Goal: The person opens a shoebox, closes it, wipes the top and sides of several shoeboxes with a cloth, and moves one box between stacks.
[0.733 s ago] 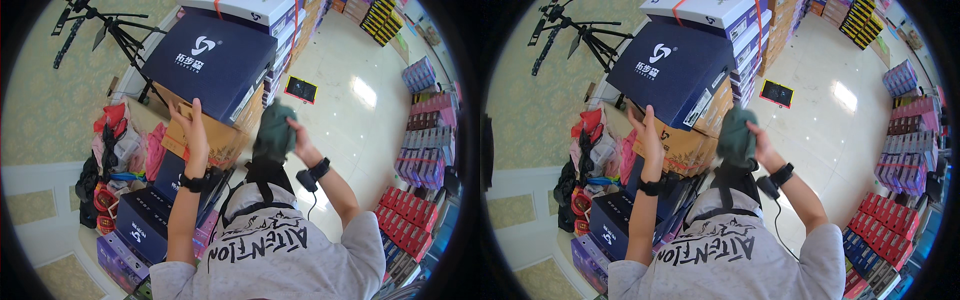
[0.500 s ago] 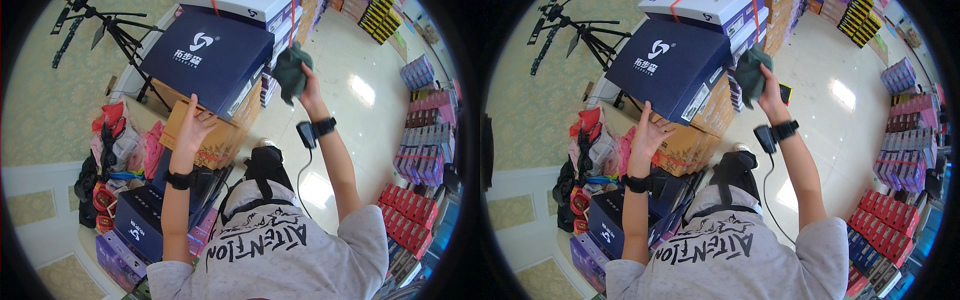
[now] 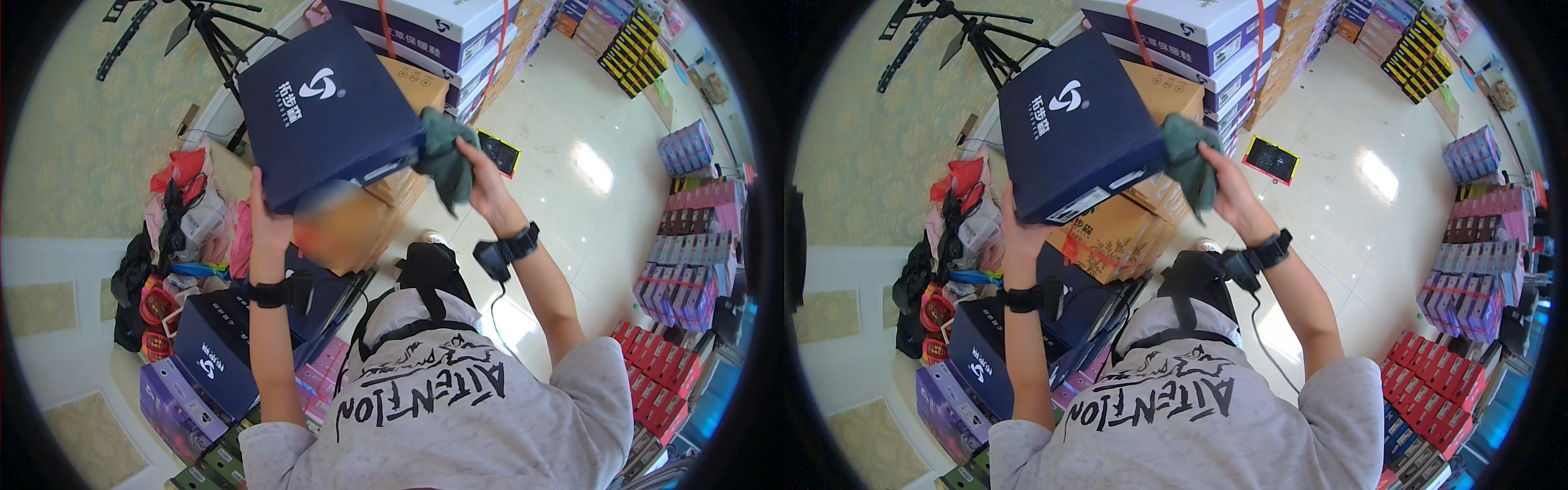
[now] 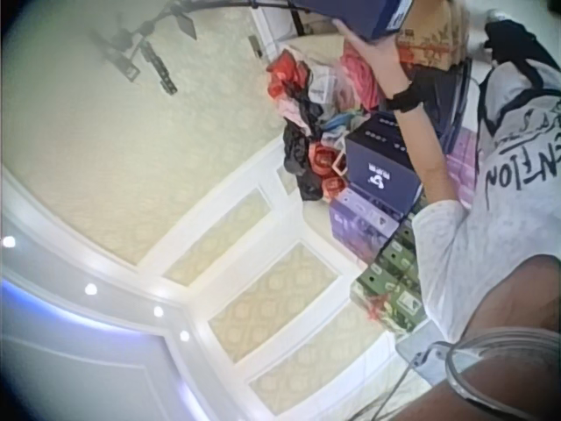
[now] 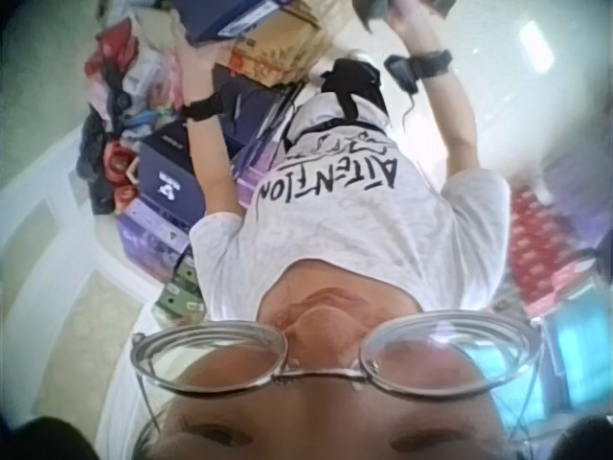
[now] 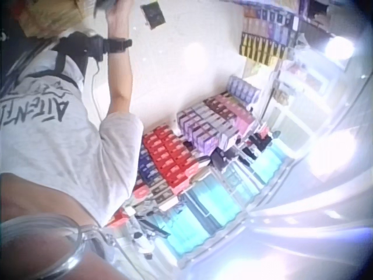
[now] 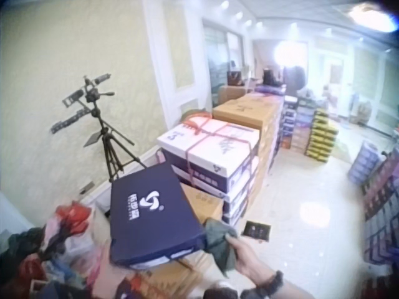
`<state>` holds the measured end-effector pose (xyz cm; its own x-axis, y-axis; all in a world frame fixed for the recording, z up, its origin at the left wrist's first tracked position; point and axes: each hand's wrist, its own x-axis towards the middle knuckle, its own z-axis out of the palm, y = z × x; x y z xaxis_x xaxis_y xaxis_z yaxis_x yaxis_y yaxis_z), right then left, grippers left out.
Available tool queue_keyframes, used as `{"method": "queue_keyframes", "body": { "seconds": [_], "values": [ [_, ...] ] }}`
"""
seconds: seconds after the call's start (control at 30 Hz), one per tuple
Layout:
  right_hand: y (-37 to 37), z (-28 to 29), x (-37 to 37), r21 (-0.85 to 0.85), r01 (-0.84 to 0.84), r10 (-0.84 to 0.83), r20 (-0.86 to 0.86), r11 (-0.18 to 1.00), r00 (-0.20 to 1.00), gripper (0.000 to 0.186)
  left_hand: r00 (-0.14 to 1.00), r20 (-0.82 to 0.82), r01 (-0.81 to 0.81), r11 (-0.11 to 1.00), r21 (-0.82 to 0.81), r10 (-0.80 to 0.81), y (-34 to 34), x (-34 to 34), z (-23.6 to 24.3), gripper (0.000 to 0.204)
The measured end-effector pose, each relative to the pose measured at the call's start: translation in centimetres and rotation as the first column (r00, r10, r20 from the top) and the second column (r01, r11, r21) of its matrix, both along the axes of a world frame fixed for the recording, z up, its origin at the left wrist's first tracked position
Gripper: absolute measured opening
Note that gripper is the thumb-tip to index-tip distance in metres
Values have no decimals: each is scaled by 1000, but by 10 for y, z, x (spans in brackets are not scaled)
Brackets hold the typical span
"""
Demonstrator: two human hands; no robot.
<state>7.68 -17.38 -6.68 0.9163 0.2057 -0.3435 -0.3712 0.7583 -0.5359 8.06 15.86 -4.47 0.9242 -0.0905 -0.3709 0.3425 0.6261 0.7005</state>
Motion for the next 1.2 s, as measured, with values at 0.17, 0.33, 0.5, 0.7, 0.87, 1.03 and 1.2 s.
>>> {"method": "queue_keyframes", "body": {
  "seconds": [0.17, 0.33, 0.5, 0.7, 0.87, 1.03, 1.2],
  "values": [
    [20, 18, -23, 195, -61, 69, -33, 979, 997, 39, 999, -8, 47, 997, 57, -47, 45, -3, -4, 61],
    [35, 44, 48, 61, -57, 47, 161, 997, 986, 37, 998, -51, -39, 998, 54, 42, 51, -3, -10, 60],
    [63, 58, 175, -270, -80, 160, 291, 960, 943, 37, 996, -66, -52, 998, 35, 54, 52, 9, -16, 60],
    [84, 56, 203, -486, -117, 258, 233, 866, 938, 44, 996, -81, -28, 999, 31, 30, 50, 14, -9, 60],
    [65, 34, 136, -451, -246, 348, 158, 858, 924, 55, 995, -76, -57, 995, 80, 63, 22, 9, 1, 61],
    [29, 12, 17, -498, -190, 238, 33, 846, 971, 53, 985, -29, -171, 984, 59, 173, -7, 10, -2, 57],
    [-6, 10, -46, -100, -191, 186, -61, 976, 981, 45, 974, -41, -225, 974, -24, 224, -24, -7, 3, 52]
  ]
}}
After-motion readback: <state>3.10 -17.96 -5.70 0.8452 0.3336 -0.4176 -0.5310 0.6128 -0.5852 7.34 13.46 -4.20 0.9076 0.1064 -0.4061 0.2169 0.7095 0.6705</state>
